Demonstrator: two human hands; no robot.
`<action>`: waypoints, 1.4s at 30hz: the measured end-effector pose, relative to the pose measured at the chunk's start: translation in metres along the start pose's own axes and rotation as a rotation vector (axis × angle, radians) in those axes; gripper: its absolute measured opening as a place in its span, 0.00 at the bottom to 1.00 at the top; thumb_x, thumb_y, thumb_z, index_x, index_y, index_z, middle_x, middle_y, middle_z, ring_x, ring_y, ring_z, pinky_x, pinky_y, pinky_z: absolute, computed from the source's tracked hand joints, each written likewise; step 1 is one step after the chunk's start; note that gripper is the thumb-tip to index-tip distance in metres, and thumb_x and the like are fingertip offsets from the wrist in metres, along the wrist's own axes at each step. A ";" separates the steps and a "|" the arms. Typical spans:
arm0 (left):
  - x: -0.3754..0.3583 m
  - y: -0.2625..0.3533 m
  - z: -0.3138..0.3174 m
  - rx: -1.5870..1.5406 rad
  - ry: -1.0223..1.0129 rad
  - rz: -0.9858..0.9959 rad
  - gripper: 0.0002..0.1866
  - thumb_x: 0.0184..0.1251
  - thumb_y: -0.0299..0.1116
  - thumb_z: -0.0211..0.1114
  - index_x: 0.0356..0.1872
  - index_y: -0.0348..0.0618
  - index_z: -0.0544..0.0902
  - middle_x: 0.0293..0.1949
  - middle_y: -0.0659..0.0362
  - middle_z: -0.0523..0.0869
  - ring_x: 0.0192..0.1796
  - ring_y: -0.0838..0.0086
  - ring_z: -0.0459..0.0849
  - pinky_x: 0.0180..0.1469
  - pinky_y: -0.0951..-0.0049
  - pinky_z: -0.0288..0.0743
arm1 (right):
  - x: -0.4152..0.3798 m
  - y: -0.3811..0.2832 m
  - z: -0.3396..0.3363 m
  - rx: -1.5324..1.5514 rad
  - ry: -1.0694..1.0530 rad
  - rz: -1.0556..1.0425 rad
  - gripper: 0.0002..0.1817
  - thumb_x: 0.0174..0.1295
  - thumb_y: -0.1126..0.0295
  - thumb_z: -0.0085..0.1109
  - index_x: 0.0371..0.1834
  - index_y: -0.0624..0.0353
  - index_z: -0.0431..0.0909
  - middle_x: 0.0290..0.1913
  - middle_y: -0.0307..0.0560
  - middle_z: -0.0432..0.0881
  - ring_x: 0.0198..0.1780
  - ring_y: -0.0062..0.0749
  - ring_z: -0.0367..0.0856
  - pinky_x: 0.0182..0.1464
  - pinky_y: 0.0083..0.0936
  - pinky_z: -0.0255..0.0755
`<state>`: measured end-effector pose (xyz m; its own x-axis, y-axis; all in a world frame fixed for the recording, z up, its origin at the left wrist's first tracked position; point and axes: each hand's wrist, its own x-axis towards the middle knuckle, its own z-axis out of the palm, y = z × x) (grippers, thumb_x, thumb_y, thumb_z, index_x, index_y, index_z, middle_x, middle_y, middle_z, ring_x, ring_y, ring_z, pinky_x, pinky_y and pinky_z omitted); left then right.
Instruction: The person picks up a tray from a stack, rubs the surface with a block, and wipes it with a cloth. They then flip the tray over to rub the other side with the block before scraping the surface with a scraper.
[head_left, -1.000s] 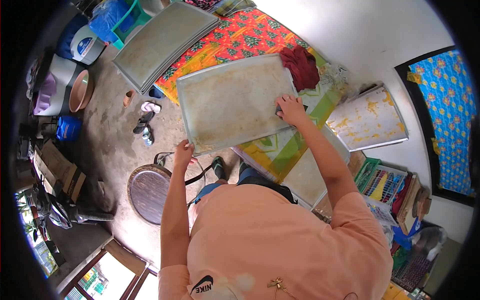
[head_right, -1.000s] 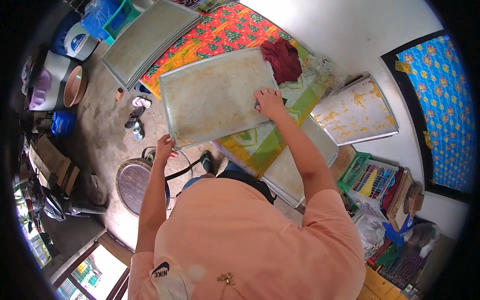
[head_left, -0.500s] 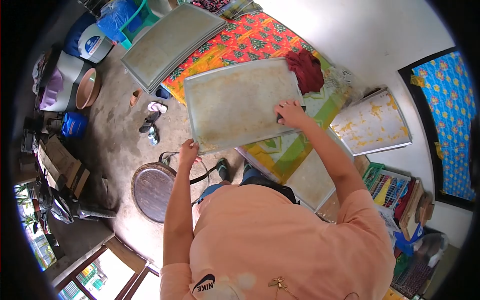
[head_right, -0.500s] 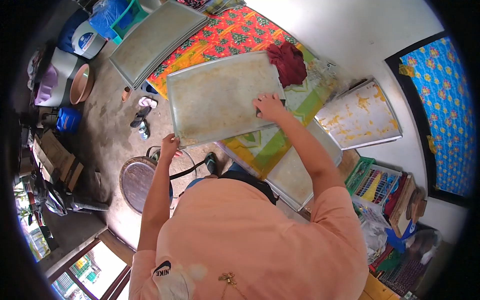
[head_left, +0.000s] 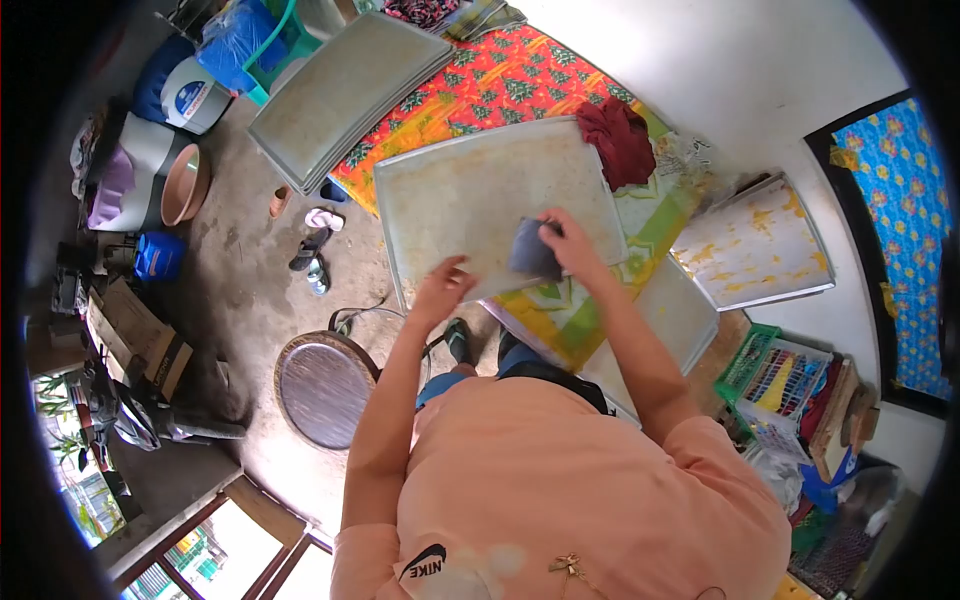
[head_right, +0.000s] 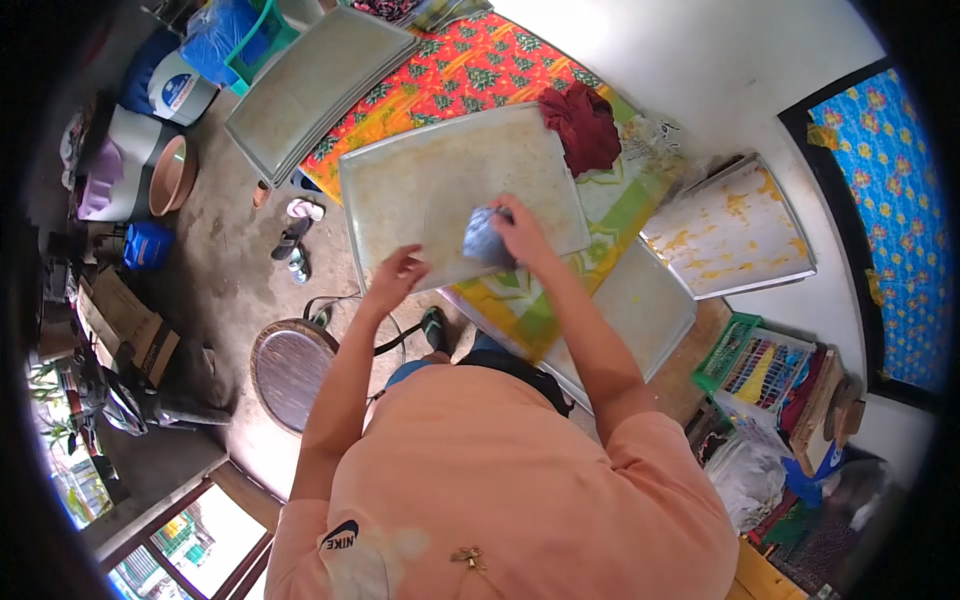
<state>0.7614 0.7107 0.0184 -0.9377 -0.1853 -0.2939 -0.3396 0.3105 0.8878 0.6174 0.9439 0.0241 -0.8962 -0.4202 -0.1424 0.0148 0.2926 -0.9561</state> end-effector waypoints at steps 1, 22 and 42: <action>0.004 0.012 0.008 -0.065 -0.129 -0.017 0.26 0.62 0.43 0.71 0.57 0.41 0.77 0.31 0.57 0.84 0.31 0.73 0.83 0.34 0.73 0.78 | -0.007 -0.003 0.010 0.110 -0.055 0.071 0.10 0.64 0.72 0.58 0.48 0.56 0.75 0.38 0.42 0.79 0.41 0.27 0.76 0.47 0.28 0.71; 0.121 0.022 0.076 -0.080 -0.402 -0.158 0.10 0.68 0.36 0.65 0.39 0.39 0.81 0.19 0.62 0.76 0.18 0.78 0.75 0.19 0.73 0.71 | -0.035 0.096 -0.064 -1.001 0.724 0.139 0.33 0.63 0.43 0.55 0.68 0.45 0.70 0.66 0.46 0.69 0.66 0.48 0.65 0.67 0.52 0.52; 0.118 -0.026 0.090 0.056 -0.181 0.146 0.08 0.66 0.30 0.66 0.41 0.36 0.82 0.26 0.67 0.80 0.31 0.83 0.72 0.34 0.75 0.70 | -0.035 0.095 -0.061 -1.134 0.734 0.093 0.28 0.64 0.44 0.53 0.63 0.45 0.74 0.64 0.44 0.72 0.65 0.44 0.66 0.65 0.46 0.54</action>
<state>0.6534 0.7647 -0.0707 -0.9734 0.0341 -0.2267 -0.1979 0.3743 0.9059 0.6230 1.0393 -0.0459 -0.9454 0.0873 0.3141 0.0365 0.9858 -0.1640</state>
